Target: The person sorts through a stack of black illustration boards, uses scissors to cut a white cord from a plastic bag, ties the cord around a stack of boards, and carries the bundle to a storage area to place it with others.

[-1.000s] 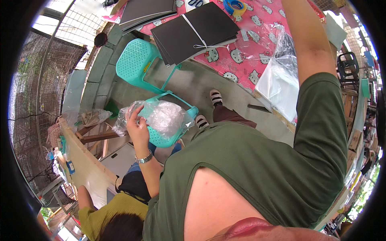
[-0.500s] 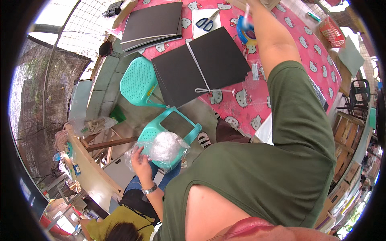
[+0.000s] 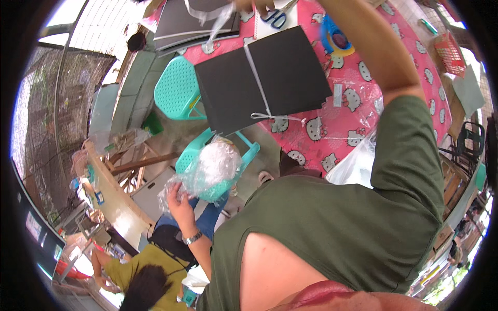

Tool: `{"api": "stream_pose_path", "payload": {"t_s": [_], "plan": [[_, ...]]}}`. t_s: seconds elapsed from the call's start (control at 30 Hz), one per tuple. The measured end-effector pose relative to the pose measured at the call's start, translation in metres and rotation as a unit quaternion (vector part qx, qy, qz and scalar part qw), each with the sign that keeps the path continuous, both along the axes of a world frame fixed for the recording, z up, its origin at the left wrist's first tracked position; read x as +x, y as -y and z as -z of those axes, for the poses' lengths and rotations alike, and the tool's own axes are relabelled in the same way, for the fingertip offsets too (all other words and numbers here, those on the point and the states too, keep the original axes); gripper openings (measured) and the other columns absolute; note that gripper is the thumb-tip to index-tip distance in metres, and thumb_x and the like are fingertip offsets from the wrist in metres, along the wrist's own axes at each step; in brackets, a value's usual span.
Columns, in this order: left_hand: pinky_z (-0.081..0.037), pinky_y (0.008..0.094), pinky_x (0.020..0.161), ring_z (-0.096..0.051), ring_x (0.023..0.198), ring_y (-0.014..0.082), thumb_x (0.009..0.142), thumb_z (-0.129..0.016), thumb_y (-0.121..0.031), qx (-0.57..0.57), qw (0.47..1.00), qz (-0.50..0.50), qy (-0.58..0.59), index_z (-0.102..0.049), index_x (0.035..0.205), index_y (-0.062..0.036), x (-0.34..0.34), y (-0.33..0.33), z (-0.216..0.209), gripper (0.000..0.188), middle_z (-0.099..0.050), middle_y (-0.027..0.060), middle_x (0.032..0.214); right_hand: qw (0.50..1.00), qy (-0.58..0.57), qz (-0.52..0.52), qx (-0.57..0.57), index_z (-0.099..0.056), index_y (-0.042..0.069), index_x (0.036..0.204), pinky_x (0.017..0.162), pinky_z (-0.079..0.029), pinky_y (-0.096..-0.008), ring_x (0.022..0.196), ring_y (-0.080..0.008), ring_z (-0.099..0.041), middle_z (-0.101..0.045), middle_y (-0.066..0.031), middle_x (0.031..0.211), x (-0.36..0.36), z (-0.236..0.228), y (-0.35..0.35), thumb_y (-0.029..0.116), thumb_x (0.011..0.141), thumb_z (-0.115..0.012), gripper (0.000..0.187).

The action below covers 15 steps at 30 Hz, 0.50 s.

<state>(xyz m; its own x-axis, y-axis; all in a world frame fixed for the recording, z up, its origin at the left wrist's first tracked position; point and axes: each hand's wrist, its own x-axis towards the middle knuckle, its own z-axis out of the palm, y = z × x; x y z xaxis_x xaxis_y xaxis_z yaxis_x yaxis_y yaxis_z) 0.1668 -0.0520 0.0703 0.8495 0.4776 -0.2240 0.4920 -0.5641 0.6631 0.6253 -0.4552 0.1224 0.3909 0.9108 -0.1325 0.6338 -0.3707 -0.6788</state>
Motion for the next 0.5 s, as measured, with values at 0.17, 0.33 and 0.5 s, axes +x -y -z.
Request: {"api": "stream_pose_path", "payload": {"t_s": [0.17,0.33,0.5], "plan": [[-0.051,0.0274,0.081,-0.055,0.098,0.0151,0.080,-0.052,0.010,-0.136,0.989,-0.039,0.045,-0.047,0.133,0.0008,0.017,0.018,-0.004,0.055,-0.047,0.0118,0.135,0.932,0.082,0.010,0.354,-0.062,0.000,0.076,0.100,-0.038,-0.0463,0.118,-0.0352,-0.050,-0.053,-0.0171,0.129,-0.215,-0.030,-0.051,0.008,0.078,-0.057,0.010],[-0.049,0.0274,0.081,-0.055,0.098,0.0147,0.079,-0.053,0.006,-0.169,0.985,0.012,0.039,-0.042,0.137,0.0018,0.016,0.008,0.007,0.060,-0.047,0.0120,0.136,0.539,-0.683,-0.014,0.494,-0.045,0.007,0.084,0.046,-0.039,-0.0268,0.052,-0.0095,-0.045,-0.039,0.0020,0.060,-0.334,-0.041,-0.106,0.029,0.099,-0.050,0.027],[-0.048,0.0266,0.079,-0.057,0.098,0.0158,0.077,-0.047,0.006,-0.171,0.982,-0.008,0.081,-0.039,0.140,0.0019,-0.014,-0.024,0.014,0.063,-0.048,0.0120,0.134,0.809,-0.488,0.254,0.208,-0.050,0.010,0.119,0.067,-0.044,-0.0303,0.080,-0.0146,-0.052,-0.055,-0.0070,0.092,-0.386,0.086,-0.129,0.051,0.099,-0.037,0.047]]}}
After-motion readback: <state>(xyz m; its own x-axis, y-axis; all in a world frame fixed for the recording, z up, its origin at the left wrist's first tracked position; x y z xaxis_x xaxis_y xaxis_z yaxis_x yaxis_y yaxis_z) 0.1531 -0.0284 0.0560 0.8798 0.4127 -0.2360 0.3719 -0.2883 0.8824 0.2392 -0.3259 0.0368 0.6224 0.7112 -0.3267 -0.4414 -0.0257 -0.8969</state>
